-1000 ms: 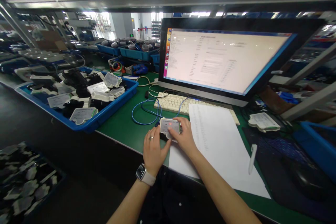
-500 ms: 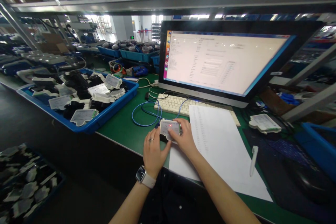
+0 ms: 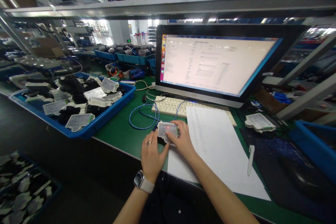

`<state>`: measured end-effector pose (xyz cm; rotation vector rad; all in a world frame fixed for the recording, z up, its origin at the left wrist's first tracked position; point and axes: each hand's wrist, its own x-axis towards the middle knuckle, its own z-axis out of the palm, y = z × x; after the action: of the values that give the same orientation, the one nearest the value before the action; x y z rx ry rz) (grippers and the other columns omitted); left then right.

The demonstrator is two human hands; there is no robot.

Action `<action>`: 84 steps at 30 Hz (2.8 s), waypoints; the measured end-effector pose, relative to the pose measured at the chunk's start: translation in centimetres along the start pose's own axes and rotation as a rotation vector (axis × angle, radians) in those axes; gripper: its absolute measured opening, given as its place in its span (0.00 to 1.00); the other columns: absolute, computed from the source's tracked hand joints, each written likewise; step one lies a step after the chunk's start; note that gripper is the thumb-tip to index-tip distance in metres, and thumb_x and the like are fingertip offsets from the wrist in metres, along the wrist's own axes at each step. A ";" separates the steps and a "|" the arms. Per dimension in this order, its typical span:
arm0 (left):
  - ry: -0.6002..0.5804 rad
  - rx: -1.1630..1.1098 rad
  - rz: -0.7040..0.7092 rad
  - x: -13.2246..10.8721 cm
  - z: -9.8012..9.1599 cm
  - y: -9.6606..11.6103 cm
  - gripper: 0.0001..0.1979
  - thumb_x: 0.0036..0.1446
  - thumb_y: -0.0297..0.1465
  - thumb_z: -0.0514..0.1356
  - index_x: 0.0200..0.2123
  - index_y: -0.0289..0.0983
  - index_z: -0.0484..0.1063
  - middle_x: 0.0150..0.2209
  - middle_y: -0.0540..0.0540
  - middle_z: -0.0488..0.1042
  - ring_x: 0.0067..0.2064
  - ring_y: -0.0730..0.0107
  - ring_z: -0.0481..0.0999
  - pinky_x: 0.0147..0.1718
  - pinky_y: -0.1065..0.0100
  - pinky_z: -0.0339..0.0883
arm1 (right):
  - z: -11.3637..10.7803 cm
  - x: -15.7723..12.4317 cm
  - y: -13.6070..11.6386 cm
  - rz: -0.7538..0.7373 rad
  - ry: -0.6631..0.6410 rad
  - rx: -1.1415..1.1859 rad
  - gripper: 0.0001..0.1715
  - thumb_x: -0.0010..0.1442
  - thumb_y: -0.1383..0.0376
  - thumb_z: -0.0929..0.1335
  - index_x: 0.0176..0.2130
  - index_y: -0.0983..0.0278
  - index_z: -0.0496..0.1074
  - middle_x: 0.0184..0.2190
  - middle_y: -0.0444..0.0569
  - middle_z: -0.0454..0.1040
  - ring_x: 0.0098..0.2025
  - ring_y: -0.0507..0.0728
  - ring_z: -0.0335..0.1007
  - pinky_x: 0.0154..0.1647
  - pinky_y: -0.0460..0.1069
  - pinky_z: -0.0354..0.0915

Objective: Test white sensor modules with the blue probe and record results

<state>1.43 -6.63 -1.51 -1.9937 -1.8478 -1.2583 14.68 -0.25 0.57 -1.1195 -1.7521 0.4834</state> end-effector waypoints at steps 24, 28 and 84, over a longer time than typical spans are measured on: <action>0.011 0.013 0.011 0.0 0.1 -0.1 0.27 0.58 0.40 0.56 0.57 0.33 0.57 0.50 0.35 0.68 0.53 0.52 0.67 0.51 0.52 0.63 | 0.0 -0.1 0.2 0.011 -0.009 -0.002 0.17 0.54 0.60 0.67 0.44 0.59 0.67 0.42 0.50 0.65 0.47 0.62 0.60 0.48 0.58 0.59; 0.001 0.010 0.015 0.0 0.1 -0.1 0.27 0.58 0.40 0.56 0.57 0.32 0.57 0.50 0.35 0.68 0.53 0.52 0.67 0.51 0.53 0.63 | 0.0 0.0 0.0 0.008 -0.007 -0.004 0.17 0.54 0.60 0.67 0.44 0.59 0.67 0.42 0.50 0.65 0.47 0.62 0.60 0.47 0.58 0.60; -0.589 -0.273 -0.353 9.1 -4.2 -4.2 0.08 0.46 0.24 0.58 0.33 0.33 0.72 0.31 0.43 0.71 0.39 0.58 0.72 0.42 0.59 0.63 | -0.4 0.0 0.7 -0.059 -0.008 0.053 0.20 0.65 0.54 0.55 0.46 0.60 0.68 0.43 0.50 0.67 0.47 0.60 0.60 0.48 0.55 0.57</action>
<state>-5.21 -1.35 5.35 -2.4633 -2.5020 -1.1272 15.37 0.06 0.22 -1.0278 -1.7638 0.4955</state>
